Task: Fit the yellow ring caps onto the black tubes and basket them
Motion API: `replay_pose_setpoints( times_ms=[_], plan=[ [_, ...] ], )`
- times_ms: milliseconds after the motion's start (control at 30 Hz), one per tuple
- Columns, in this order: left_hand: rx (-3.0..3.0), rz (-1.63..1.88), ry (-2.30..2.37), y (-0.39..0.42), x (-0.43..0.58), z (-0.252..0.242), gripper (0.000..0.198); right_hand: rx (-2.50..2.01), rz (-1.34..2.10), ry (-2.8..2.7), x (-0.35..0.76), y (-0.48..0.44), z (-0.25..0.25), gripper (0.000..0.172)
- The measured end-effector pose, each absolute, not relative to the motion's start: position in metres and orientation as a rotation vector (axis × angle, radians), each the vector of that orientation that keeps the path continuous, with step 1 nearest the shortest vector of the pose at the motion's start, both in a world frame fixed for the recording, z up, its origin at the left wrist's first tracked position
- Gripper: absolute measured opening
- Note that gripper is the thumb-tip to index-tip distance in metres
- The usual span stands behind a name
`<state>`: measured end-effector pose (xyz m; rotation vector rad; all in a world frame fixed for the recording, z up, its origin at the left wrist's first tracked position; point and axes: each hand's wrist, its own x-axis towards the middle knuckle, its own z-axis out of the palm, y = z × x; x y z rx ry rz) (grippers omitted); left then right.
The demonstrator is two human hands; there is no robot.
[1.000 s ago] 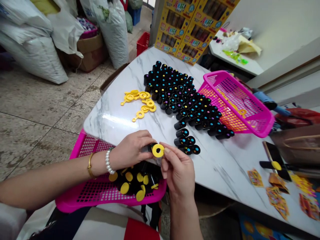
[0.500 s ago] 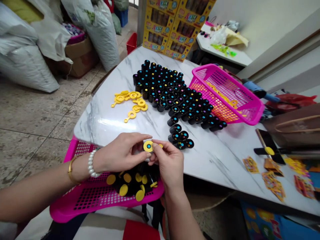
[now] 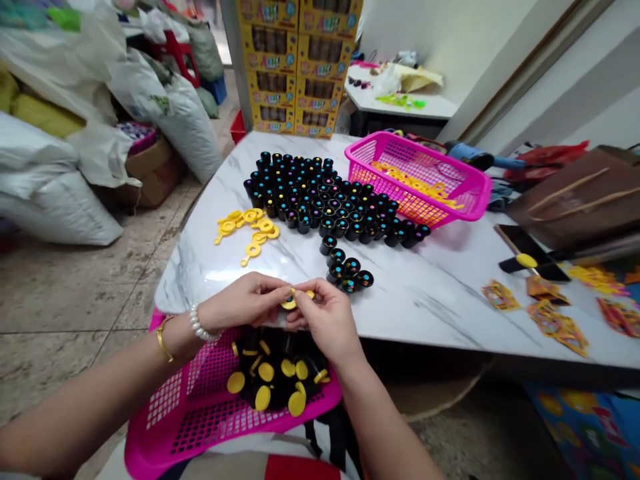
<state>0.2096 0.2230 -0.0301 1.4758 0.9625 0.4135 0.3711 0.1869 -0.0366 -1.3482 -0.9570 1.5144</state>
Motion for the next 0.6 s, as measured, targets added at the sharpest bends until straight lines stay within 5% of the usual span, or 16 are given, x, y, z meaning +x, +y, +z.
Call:
replay_pose_setpoints(
  times_ms=[600],
  plan=[
    [1.961, 0.818, 1.159, 0.191, 0.215, -0.046, 0.026, -1.120, 1.385, -0.993, 0.383, 0.167, -0.052, 0.023]
  ],
)
